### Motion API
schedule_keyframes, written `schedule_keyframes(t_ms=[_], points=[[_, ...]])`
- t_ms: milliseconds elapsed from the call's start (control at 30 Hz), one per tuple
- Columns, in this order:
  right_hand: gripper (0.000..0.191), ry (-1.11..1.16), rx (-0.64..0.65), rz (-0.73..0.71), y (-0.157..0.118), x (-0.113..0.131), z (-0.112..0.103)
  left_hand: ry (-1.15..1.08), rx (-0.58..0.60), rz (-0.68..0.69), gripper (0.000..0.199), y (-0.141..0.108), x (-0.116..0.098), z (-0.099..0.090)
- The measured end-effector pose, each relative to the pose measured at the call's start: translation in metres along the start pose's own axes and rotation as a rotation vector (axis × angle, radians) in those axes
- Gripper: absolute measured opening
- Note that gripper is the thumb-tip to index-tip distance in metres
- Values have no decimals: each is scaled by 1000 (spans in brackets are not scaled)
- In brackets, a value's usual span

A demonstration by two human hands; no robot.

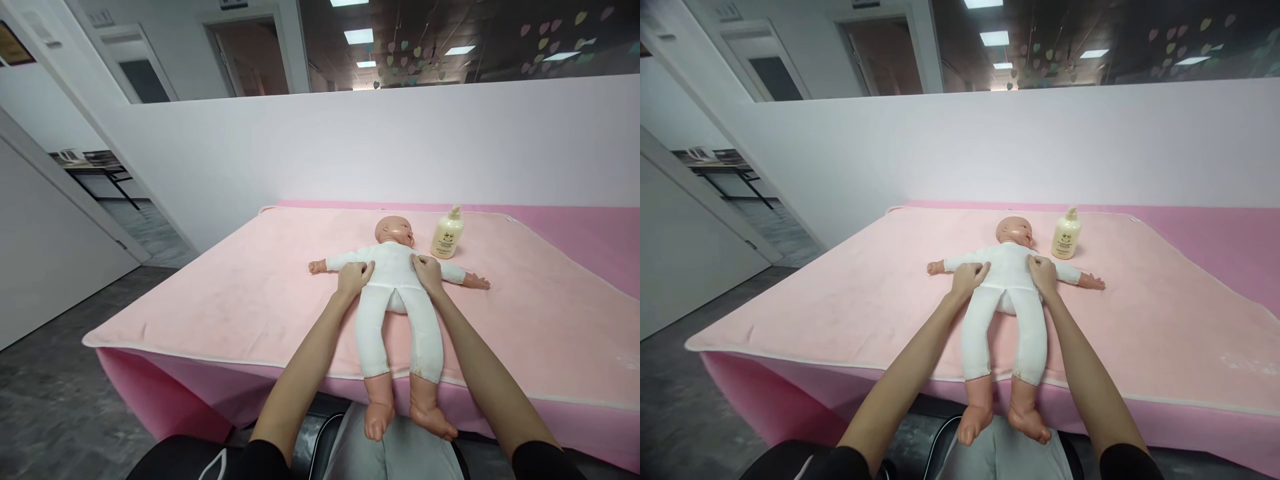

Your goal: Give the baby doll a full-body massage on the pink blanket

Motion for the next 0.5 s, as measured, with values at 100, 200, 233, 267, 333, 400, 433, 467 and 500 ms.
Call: schedule_keyframes(t_ms=[100,200,233,267,333,400,433,467,500], points=[[37,46,-24,73,1,-5,0,-33,-17,78,50,-1,-3,-2],[35,62,-53,102,1,-8,-1,-101,-48,86,48,-2,-4,-3],[35,65,-57,105,1,-8,-1,-123,-53,75,47,-3,-3,-3],[34,67,-57,107,1,-8,-1,-143,-54,60,47,-3,-2,-2],[34,68,-57,114,1,-7,-2,-174,-50,30,47,-3,0,0],[34,65,-56,118,1,-7,-2,-200,-44,18,47,-3,2,2],[34,62,-55,117,1,-7,-2,-209,-41,14,46,-2,2,2],[35,56,-55,110,1,-7,-2,-212,-37,11,47,-2,3,3],[35,41,-53,95,1,-6,-2,-210,-31,7,47,-2,3,4]])
Point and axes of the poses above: each hand's wrist, its own y-axis towards the middle knuckle, its own z-axis out of the palm, x = y × z, the point moved 4 cm from there along y, towards the middle knuckle, and after that the axes turned 14 degrees about -x, right-handed, at the moved point
